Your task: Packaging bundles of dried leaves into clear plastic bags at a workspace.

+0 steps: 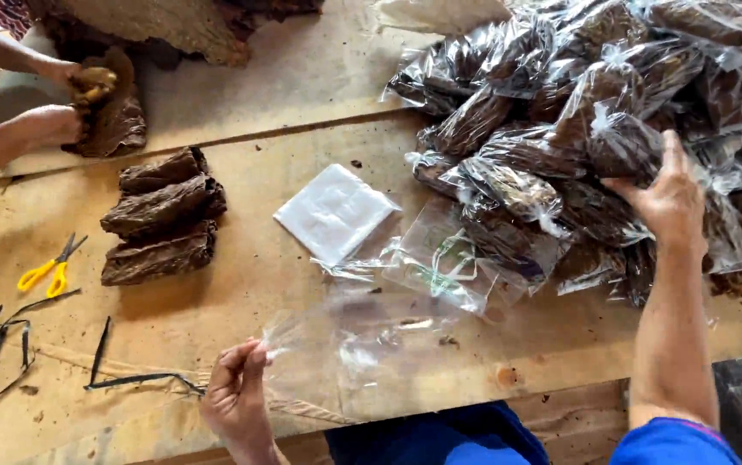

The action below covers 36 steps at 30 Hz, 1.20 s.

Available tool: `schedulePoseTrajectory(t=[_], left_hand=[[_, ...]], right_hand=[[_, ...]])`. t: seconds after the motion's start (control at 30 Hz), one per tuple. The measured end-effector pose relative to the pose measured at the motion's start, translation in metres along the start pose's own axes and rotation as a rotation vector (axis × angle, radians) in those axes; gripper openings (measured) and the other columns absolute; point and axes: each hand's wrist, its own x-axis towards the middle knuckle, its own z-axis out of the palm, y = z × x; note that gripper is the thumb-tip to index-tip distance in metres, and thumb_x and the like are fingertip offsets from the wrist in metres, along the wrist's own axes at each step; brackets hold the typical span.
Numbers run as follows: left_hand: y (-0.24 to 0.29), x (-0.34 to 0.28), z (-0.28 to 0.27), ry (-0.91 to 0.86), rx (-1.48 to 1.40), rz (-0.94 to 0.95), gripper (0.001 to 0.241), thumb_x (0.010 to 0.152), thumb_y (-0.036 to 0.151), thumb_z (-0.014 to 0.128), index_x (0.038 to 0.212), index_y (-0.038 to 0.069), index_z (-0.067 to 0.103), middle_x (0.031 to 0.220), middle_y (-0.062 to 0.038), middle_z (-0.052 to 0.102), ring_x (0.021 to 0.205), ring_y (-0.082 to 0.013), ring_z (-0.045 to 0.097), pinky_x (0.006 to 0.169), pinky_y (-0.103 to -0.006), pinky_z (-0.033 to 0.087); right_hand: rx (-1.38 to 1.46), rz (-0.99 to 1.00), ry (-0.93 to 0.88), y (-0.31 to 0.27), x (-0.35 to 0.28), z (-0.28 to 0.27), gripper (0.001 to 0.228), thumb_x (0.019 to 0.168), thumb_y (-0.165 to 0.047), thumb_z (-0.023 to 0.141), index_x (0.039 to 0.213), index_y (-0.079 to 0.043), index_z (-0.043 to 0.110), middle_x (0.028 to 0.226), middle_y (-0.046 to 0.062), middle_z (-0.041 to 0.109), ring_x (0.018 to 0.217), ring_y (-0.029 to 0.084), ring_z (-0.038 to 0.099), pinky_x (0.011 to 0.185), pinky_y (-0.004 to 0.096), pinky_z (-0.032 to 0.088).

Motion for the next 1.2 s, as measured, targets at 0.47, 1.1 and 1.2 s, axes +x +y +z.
schedulePoseTrajectory(t=[0.47,1.1,1.2], left_hand=[[-0.038,0.000,-0.005,0.087,-0.095,-0.040,0.017,0.097,0.015,0.073,0.103,-0.001,0.068,0.082,-0.009,0.069,0.064,-0.0143,0.066,0.070,-0.0244,0.057],[-0.022,-0.001,-0.002,0.053,-0.045,-0.029,0.022,0.103,0.025,0.067,0.094,0.005,0.064,0.070,-0.008,0.063,0.072,-0.0169,0.068,0.090,-0.0368,0.061],[-0.017,-0.002,0.000,0.058,-0.038,-0.042,0.018,0.101,0.020,0.070,0.098,0.002,0.068,0.075,-0.010,0.068,0.071,-0.0168,0.069,0.072,-0.0286,0.061]], right_hand=[[0.812,-0.183,0.250,-0.052,0.052,-0.076,0.043,0.126,-0.027,0.034,0.150,0.001,0.056,0.143,0.017,0.058,0.139,0.030,0.057,0.120,0.049,0.050],[0.805,-0.538,0.252,-0.025,0.079,-0.045,0.033,0.130,-0.007,0.032,0.154,0.012,0.046,0.150,0.032,0.050,0.145,0.047,0.047,0.125,0.061,0.042],[0.673,-0.393,0.261,0.019,0.081,-0.020,0.025,0.125,0.000,0.045,0.145,0.013,0.051,0.140,0.031,0.056,0.130,0.044,0.055,0.111,0.053,0.049]])
